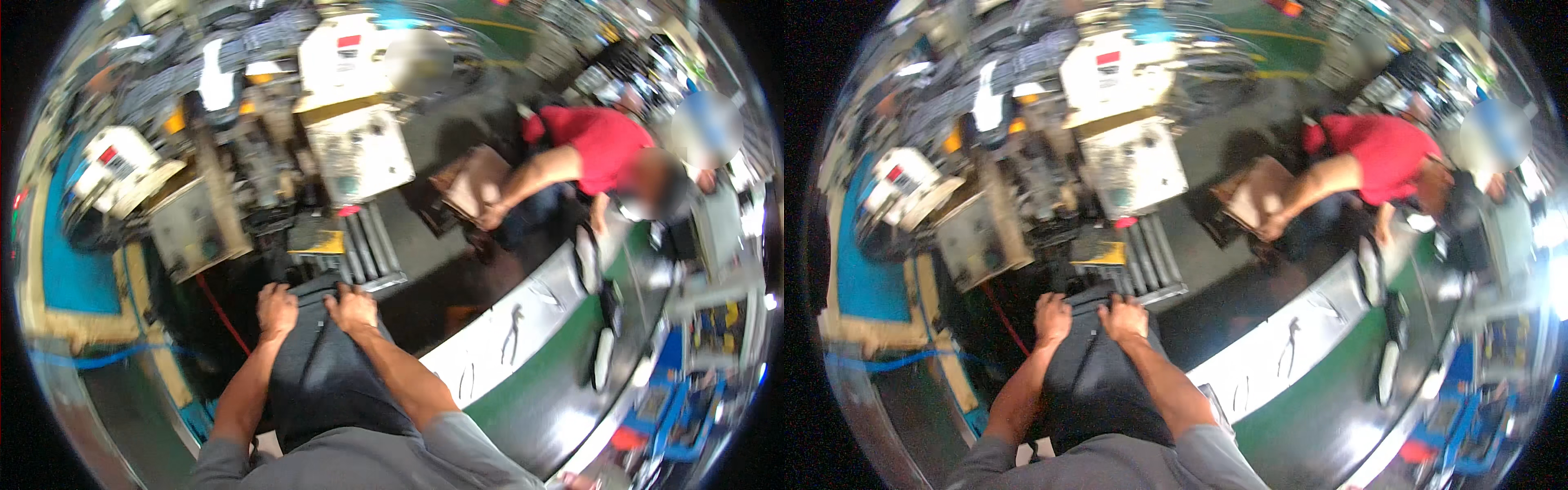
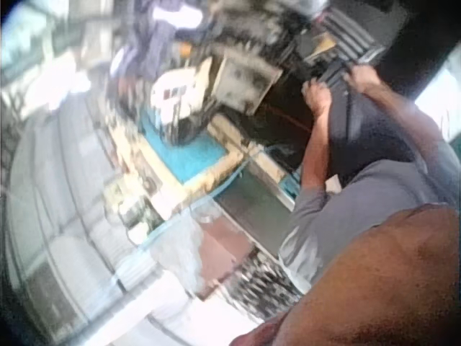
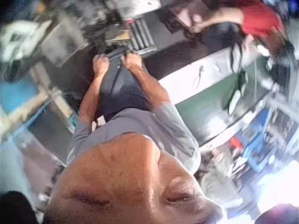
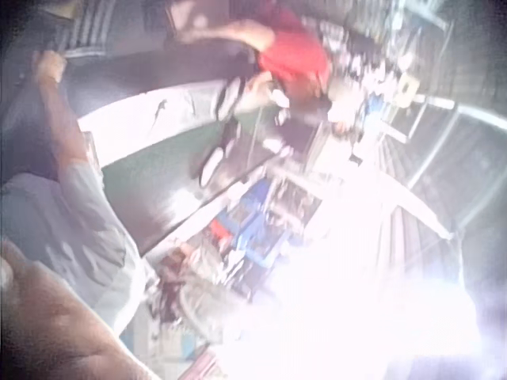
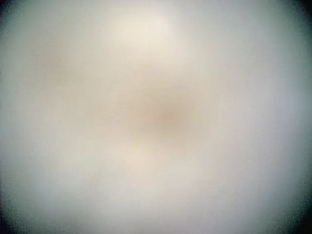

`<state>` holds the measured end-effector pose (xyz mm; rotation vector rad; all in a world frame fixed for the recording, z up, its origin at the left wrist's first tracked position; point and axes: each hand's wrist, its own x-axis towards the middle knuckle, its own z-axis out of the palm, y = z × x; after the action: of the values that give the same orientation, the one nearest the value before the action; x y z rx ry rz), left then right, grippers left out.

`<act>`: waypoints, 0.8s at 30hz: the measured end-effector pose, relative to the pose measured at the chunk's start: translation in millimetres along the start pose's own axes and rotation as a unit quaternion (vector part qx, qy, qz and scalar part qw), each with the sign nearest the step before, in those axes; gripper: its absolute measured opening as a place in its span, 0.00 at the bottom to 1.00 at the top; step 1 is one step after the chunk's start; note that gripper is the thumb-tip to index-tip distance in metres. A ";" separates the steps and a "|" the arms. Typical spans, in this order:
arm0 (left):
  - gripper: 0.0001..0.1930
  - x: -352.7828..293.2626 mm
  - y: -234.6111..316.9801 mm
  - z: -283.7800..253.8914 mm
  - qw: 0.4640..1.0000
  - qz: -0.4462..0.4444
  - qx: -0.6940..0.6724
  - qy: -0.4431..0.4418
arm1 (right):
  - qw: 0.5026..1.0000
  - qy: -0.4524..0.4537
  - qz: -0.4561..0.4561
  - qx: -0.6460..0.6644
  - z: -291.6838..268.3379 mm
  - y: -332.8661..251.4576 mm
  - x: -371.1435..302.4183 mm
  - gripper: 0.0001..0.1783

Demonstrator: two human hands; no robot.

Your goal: Using a lasting machine and conveyor belt to manufacture shoes.

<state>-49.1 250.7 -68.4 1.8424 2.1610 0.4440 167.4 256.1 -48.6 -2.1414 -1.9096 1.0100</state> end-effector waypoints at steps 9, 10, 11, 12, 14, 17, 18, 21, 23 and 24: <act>0.19 4.7 -1.2 1.5 0.999 0.003 0.019 -0.045 | 0.949 0.194 -0.136 0.208 -15.2 66.6 -50.1 0.31; 0.19 5.2 -11.6 3.0 0.999 -0.001 0.012 -0.036 | 0.955 0.219 -0.110 0.166 -21.9 81.1 -72.0 0.28; 0.19 5.7 -15.5 5.1 0.999 0.005 0.012 -0.039 | 0.962 0.232 -0.082 0.117 -30.4 100.5 -92.1 0.28; 0.19 5.8 -16.7 6.3 0.999 0.002 0.004 -0.033 | 0.948 0.301 -0.059 0.084 -31.5 122.3 -114.1 0.27; 0.19 10.0 -3.4 8.4 0.999 0.011 0.010 -0.049 | 0.932 0.357 0.006 0.053 -19.2 185.2 -157.5 0.34; 0.19 4.0 6.1 7.5 0.998 -0.009 0.024 -0.053 | 0.928 0.325 0.185 -0.006 5.6 255.3 -224.0 0.44; 0.20 3.8 -0.2 9.0 0.998 -0.005 0.021 -0.056 | 0.926 0.296 0.232 0.001 0.8 258.3 -240.6 0.41; 0.20 -6.2 -2.3 17.3 0.999 -0.006 0.021 -0.045 | 0.920 0.288 0.266 -0.025 6.4 274.6 -273.7 0.35; 0.19 -3.1 0.6 23.6 0.998 0.019 0.031 -0.048 | 0.920 0.301 0.245 -0.060 16.5 292.4 -281.0 0.32; 0.19 -3.9 -1.7 24.0 0.997 0.036 0.041 -0.046 | 0.910 0.328 0.245 -0.056 17.5 299.8 -275.2 0.28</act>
<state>-40.6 248.0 -91.1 1.9482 2.0874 0.2836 414.2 -64.3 -96.8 -2.6302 -1.1636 0.1401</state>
